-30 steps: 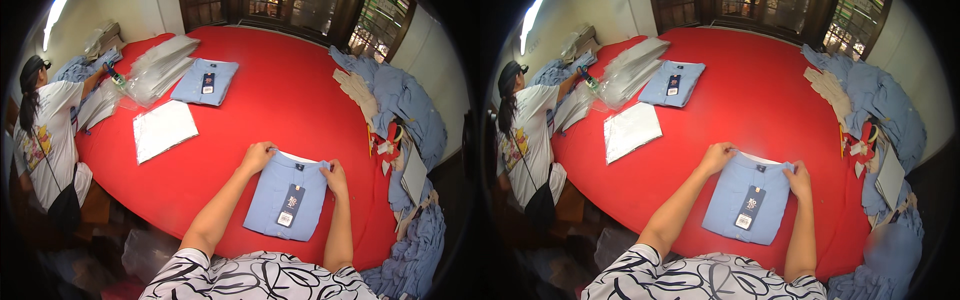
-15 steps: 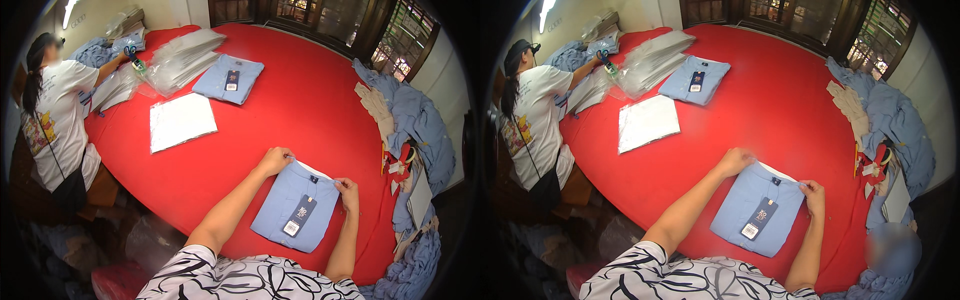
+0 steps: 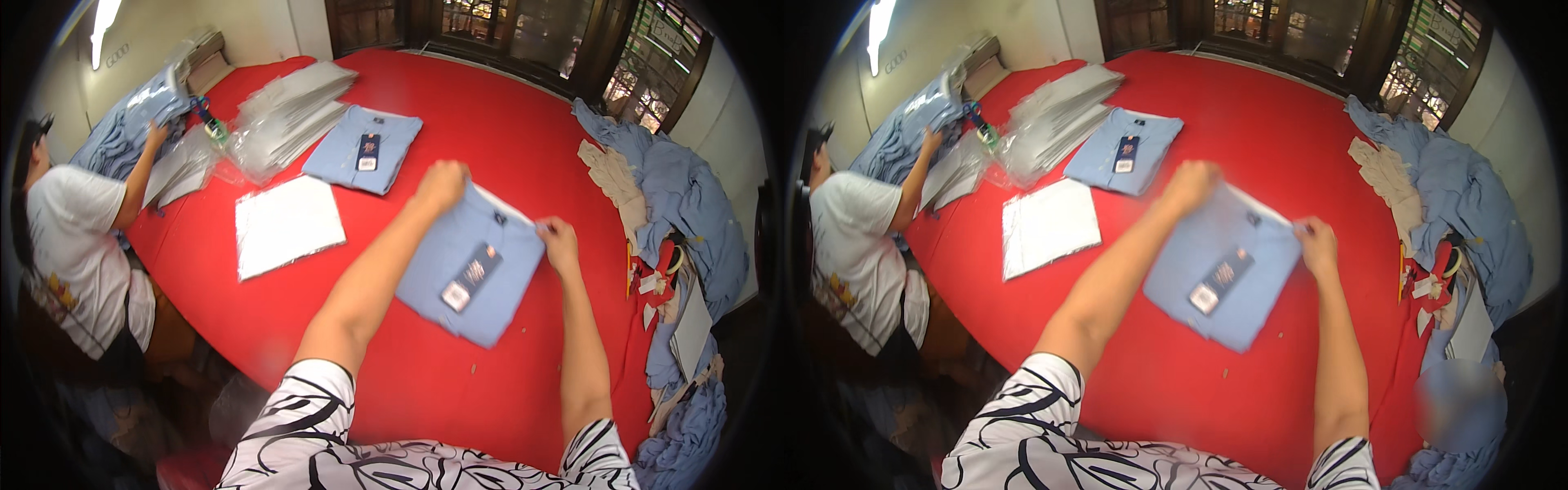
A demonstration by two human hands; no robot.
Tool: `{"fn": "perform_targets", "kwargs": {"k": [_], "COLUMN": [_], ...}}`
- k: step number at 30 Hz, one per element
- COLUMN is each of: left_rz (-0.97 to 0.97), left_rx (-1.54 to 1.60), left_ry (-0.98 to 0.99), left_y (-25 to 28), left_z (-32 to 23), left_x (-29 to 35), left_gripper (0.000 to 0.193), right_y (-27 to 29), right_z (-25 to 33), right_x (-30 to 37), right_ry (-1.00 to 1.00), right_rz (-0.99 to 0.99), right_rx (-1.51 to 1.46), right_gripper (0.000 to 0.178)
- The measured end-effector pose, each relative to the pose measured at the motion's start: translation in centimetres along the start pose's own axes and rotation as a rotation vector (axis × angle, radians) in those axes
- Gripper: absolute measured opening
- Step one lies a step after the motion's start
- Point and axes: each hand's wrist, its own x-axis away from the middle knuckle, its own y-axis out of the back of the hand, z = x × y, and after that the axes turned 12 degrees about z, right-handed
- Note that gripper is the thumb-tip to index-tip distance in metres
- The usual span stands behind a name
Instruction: The person folds light blue collared shirts using a white cardboard guide, one by one, then stacks the folded shirts onto a large pile on a red table.
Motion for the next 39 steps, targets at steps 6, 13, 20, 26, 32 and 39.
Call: {"fn": "perform_targets", "kwargs": {"k": [6,13,20,26,32,39], "left_rz": [-0.185,-0.28,-0.038,-0.108,-0.11,0.012], "left_rx": [-0.25,-0.336,-0.306,-0.219,-0.299,-0.441], "left_ry": [0.007,0.057,-0.153,-0.018,0.043,0.152], "left_y": [4.3,-0.8,-3.1,-5.5,-4.9,0.2], "left_z": [7.1,11.4,1.0,3.8,6.0,10.3], "left_x": [-13.7,-15.2,0.2,0.7,0.4,1.5], "left_gripper": [0.018,0.025,0.08,0.082,0.079,0.085], "right_y": [-3.3,-9.8,-9.0,-10.2,-11.7,-16.1], "right_z": [6.7,2.9,2.8,2.8,3.7,8.5], "right_x": [-15.1,-21.1,-21.8,-23.6,-25.8,-27.7], "right_ry": [-0.017,-0.129,-0.146,-0.16,-0.115,-0.065], "right_rz": [-0.106,-0.092,-0.087,-0.07,-0.036,0.093], "right_rx": [0.01,0.006,0.036,0.044,-0.008,-0.195], "right_gripper": [0.016,0.015,0.017,0.016,0.017,0.024]}}
